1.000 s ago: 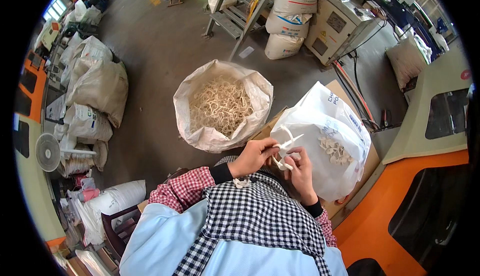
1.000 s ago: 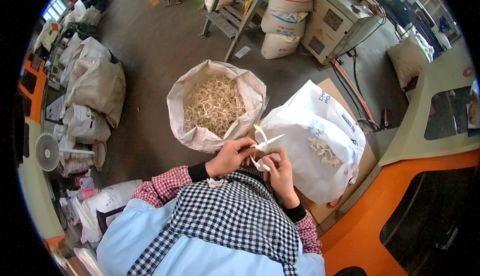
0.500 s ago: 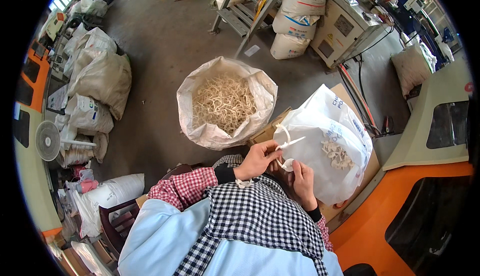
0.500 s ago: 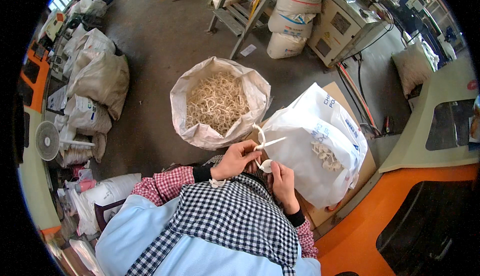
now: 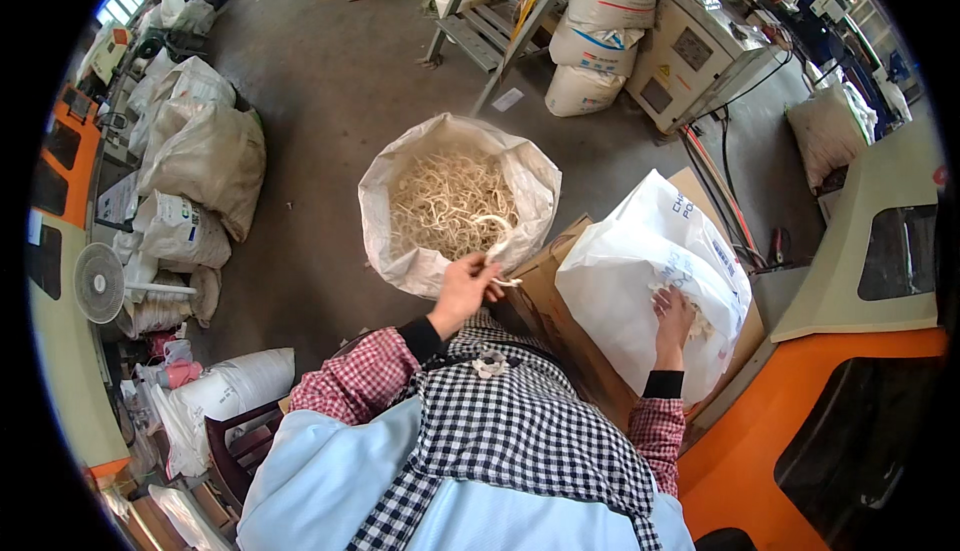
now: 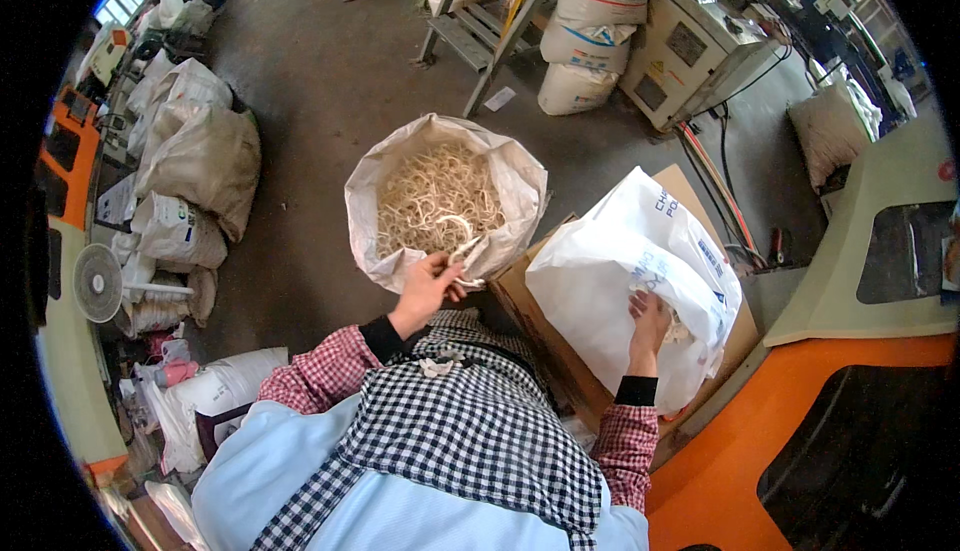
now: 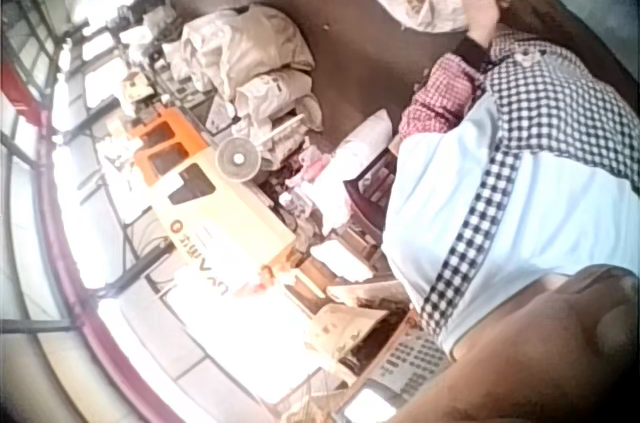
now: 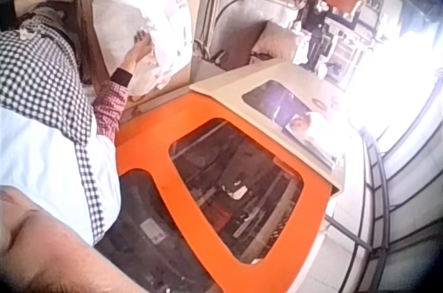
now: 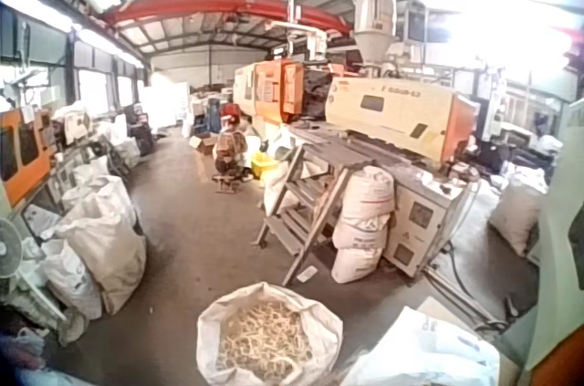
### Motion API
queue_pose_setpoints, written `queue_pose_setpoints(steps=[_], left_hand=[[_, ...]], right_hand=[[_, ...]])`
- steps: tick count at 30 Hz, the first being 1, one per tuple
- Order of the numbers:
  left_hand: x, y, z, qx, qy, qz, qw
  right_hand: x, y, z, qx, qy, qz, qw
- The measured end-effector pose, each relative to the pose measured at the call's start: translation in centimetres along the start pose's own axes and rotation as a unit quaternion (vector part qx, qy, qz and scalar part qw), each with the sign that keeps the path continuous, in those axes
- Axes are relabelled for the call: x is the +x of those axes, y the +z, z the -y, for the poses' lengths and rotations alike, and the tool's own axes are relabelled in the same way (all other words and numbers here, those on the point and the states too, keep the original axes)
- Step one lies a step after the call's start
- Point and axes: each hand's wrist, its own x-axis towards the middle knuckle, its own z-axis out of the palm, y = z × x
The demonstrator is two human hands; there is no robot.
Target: The person repeatedly opens an injection molding machine, removes a white plastic component, and uses scissors to trim excess material. The trimmed parts are placed into a white bag while the runner is discarded into a sack.
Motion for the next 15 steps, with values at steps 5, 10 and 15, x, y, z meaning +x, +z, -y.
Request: queue_pose_setpoints(steps=[5,10,15], left_hand=[[1.6,-9.6,7.5,-0.045,-0.197,-0.079,0.976],[6.8,-17.8,13.3,-0.025,-0.180,-0.132,0.975],[13.6,-22.9,12.4,0.104,-0.056,-0.281,0.952]], right_hand=[[-4.2,2.9,-0.6,-0.089,0.010,0.097,0.991],[-7.4,4.2,-0.4,-0.124,0.001,0.091,0.988],[-8.5,3.7,0.0,-0.129,-0.029,0.038,0.990]])
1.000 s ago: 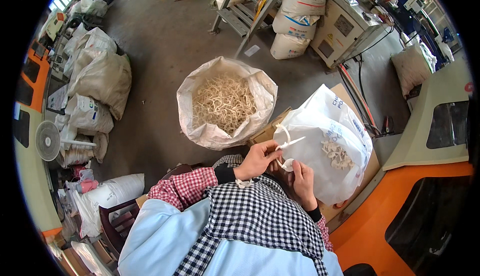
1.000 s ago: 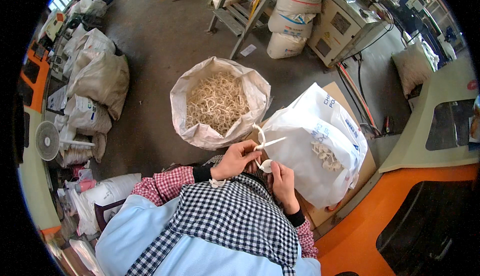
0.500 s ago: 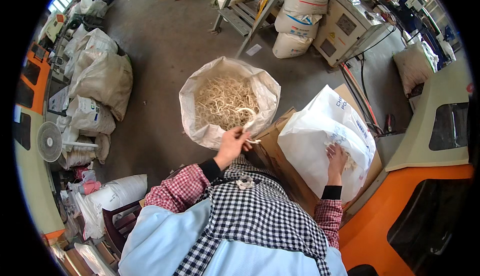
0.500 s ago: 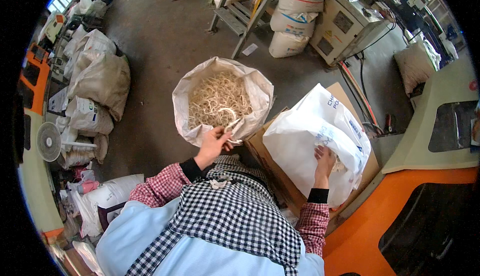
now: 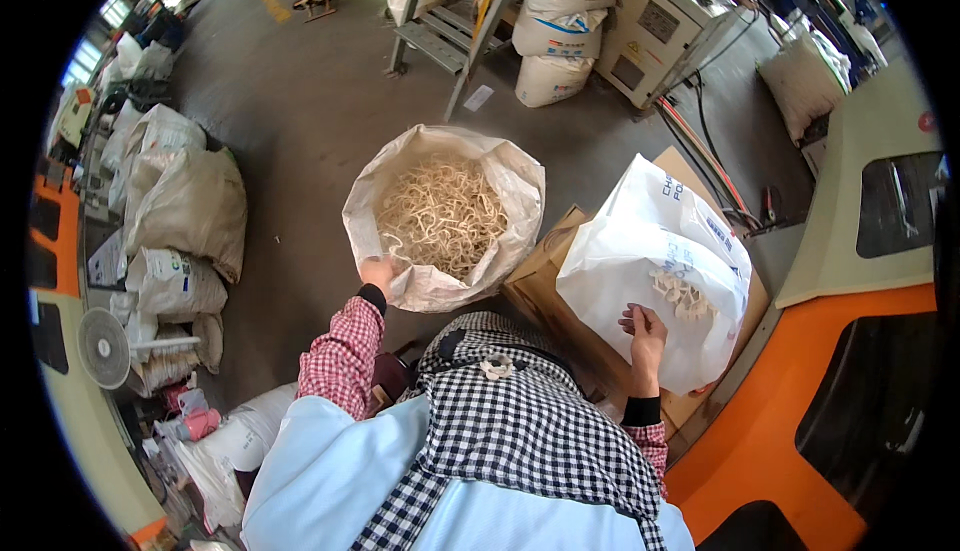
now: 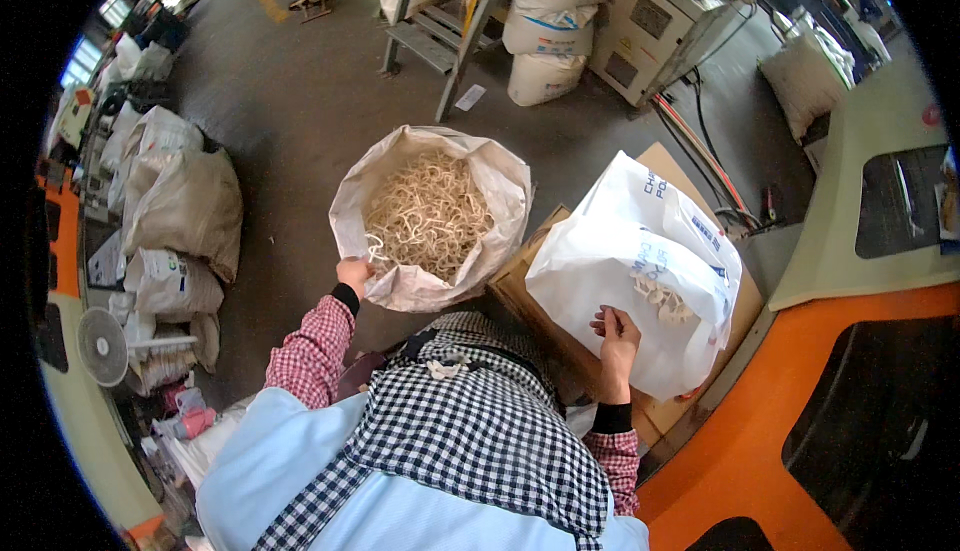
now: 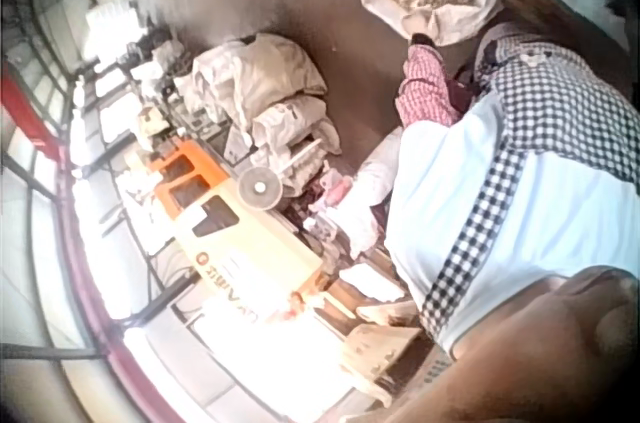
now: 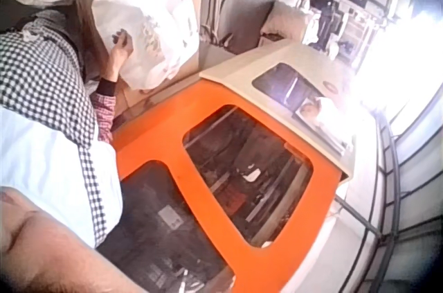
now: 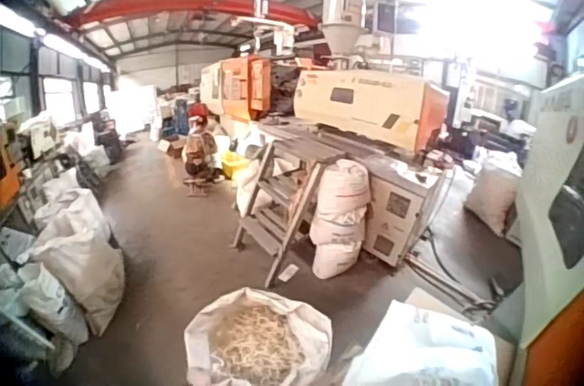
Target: The person repeatedly opens an injection molding machine, removes a white plastic component, and uses scissors to trim excess material. The trimmed parts are placed into a white bag while the runner is discarded into a sack.
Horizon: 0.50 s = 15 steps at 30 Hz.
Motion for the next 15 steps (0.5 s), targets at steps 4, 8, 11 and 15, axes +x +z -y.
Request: queue_pose_setpoints(steps=[4,8,11,15], left_hand=[[3.8,-0.2,1.7,0.107,0.033,-0.145,0.983],[4.5,-0.5,6.1,0.238,-0.002,0.015,0.971],[2.6,3.0,7.3,0.469,0.059,0.285,0.834],[-7.6,10.1,1.9,0.547,0.113,0.493,0.667]], right_hand=[[-2.0,0.1,-0.2,0.002,-0.003,-0.038,0.999],[-5.1,0.4,-2.5,-0.038,0.015,-0.058,0.997],[-8.1,1.0,-4.2,-0.080,0.019,-0.086,0.993],[-10.4,1.3,-5.4,-0.165,-0.019,-0.132,0.977]])
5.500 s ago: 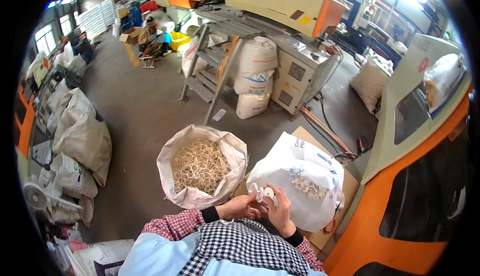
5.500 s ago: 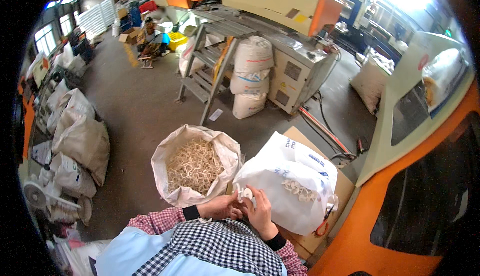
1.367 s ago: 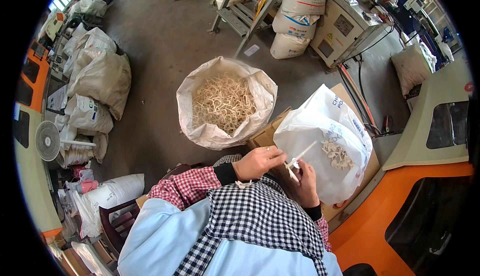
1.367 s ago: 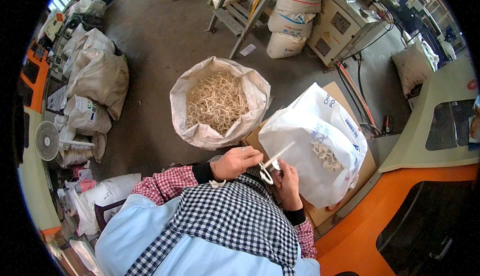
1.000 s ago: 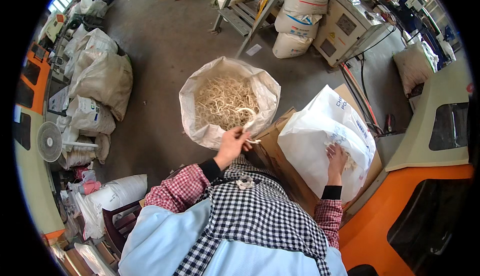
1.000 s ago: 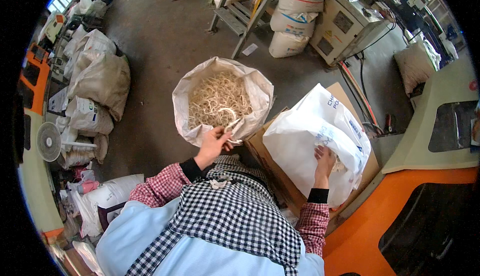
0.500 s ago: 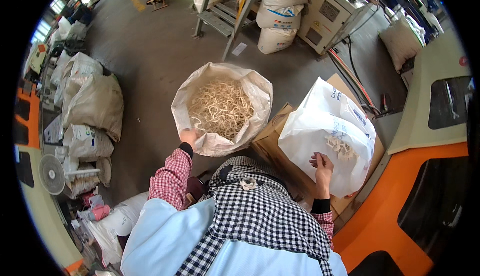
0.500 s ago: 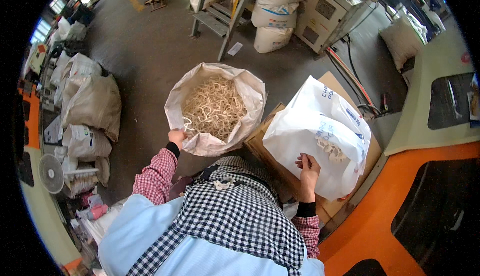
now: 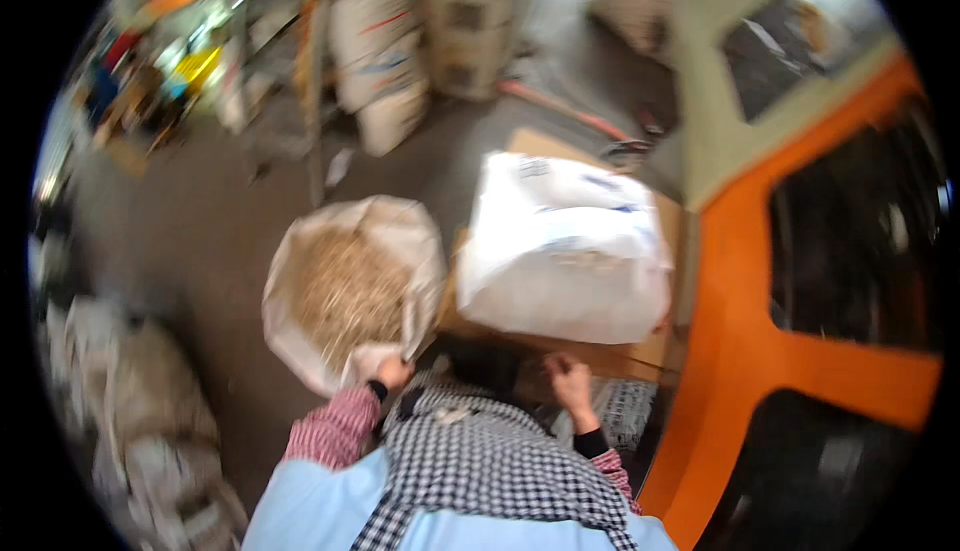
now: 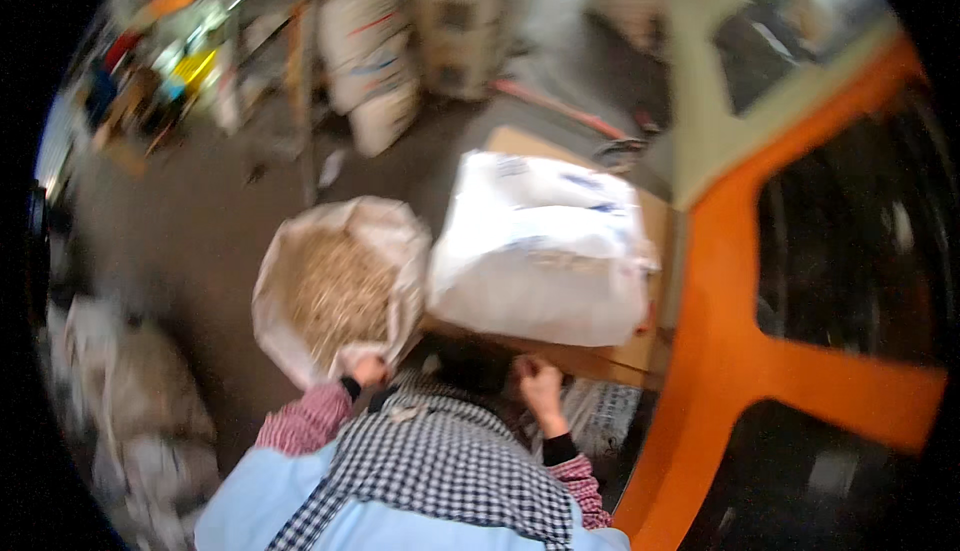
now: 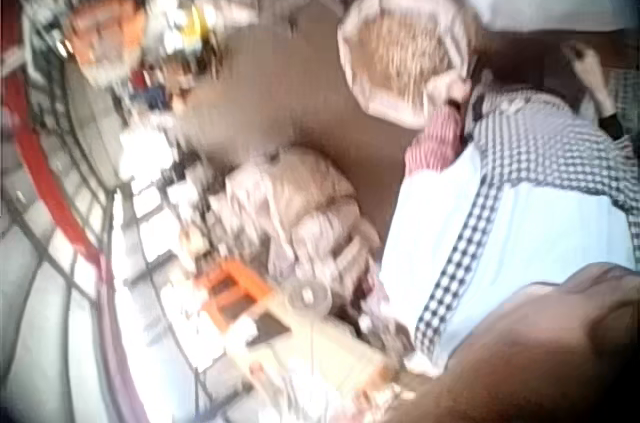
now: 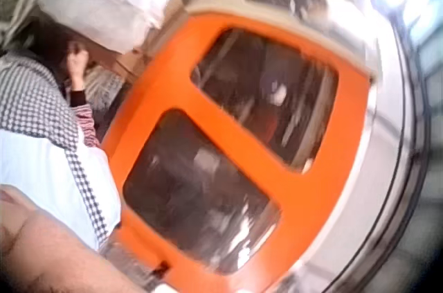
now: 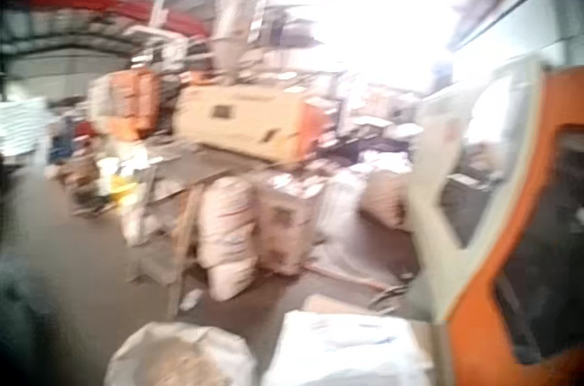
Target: The person repeatedly opens an injection molding machine, removes a white plastic component, and uses scissors to trim excess material. The trimmed parts are placed into a white bag while the runner is discarded into a sack.
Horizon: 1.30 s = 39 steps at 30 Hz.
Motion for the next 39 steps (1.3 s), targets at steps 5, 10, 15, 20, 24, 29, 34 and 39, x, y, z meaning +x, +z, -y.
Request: queue_pose_setpoints(steps=[5,10,15,20,24,29,34,39], left_hand=[[-5.7,0.2,-17.0,0.100,0.388,-0.021,0.916],[-16.3,3.0,-35.0,0.167,0.552,0.309,0.756],[-31.2,12.7,-44.2,0.210,0.666,0.526,0.485],[-42.8,21.2,-42.8,0.153,0.713,0.622,0.285],[-46.7,25.1,-40.4,0.111,0.730,0.613,0.280],[-49.2,28.5,-37.1,0.100,0.679,0.675,0.271],[-49.9,29.4,-38.1,0.124,0.640,0.694,0.305],[-48.9,27.2,-39.0,0.070,0.667,0.656,0.347]], right_hand=[[-2.2,-1.3,1.1,-0.020,-0.058,-0.075,0.995],[-8.6,-4.1,-3.7,-0.012,0.062,-0.104,0.992],[-20.8,-5.3,-7.9,0.067,0.121,-0.224,0.965],[-29.4,-4.4,-9.3,0.069,0.251,-0.329,0.908],[-33.4,-3.1,-9.9,0.089,0.313,-0.382,0.865],[-36.0,-1.8,-9.5,0.106,0.365,-0.436,0.816],[-35.4,-2.0,-9.4,0.110,0.372,-0.453,0.803],[-33.5,-2.2,-9.1,0.093,0.354,-0.474,0.800]])
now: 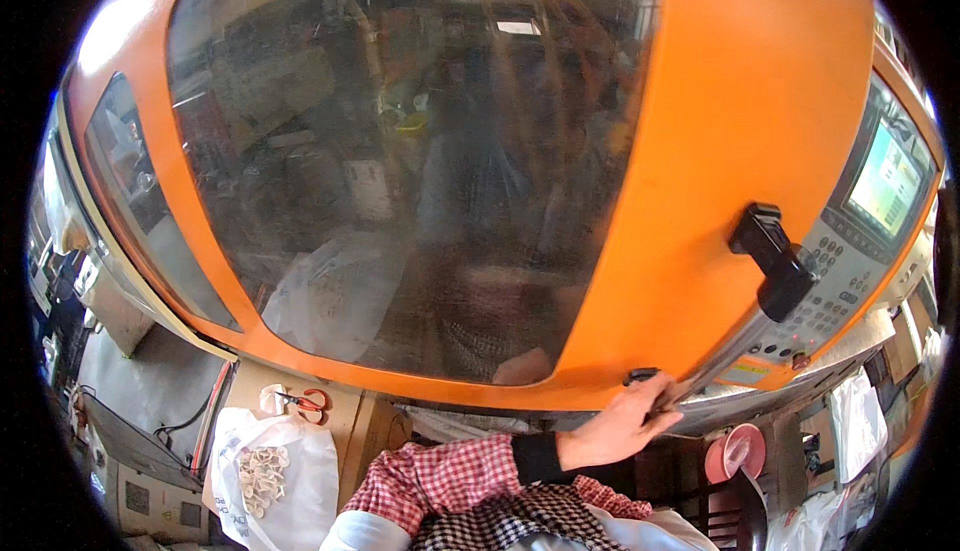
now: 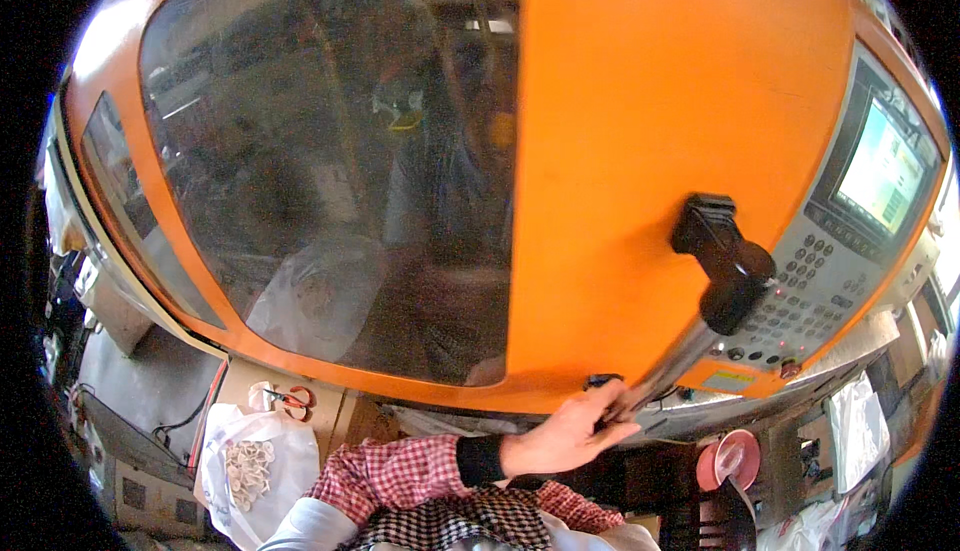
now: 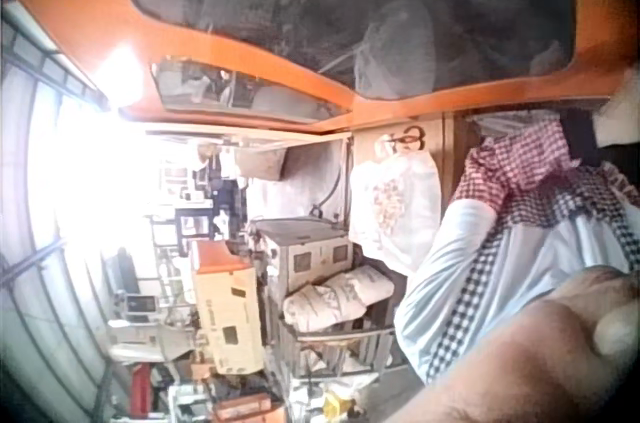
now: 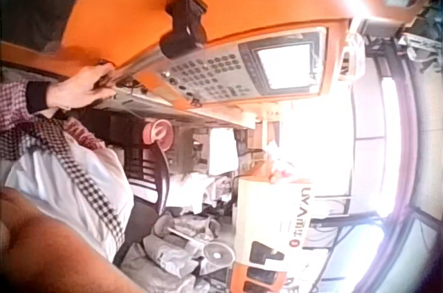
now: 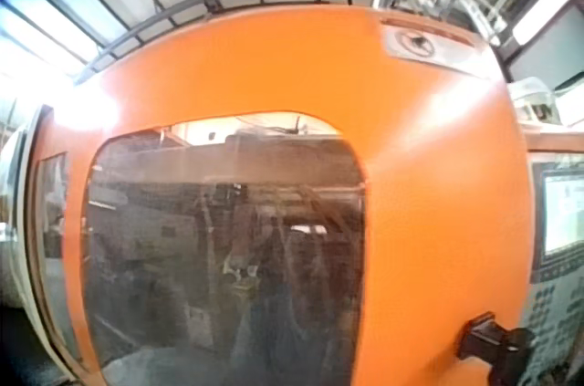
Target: The person repeatedly opens an injection molding machine, removes a white plastic component, and uses scissors to trim excess material. The trimmed parts are placed into a white bag while the runner is discarded into a sack.
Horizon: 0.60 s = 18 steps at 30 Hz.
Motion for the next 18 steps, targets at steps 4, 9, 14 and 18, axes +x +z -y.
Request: queue_pose_setpoints(steps=[4,9,14,18], left_hand=[[-2.9,-3.4,-0.6,-0.006,-0.066,-0.034,0.997],[-7.7,-8.6,-1.0,-0.010,-0.144,-0.049,0.988],[-11.2,-12.8,-1.1,0.039,-0.091,-0.111,0.989],[-13.6,-15.0,-2.1,0.094,-0.077,-0.239,0.964]], right_hand=[[1.7,1.1,1.7,-0.004,-0.063,-0.005,0.998],[4.2,3.3,4.9,-0.015,-0.136,0.019,0.990],[4.9,4.9,7.5,-0.036,-0.155,0.073,0.985],[3.9,2.4,11.0,-0.060,-0.148,0.146,0.976]])
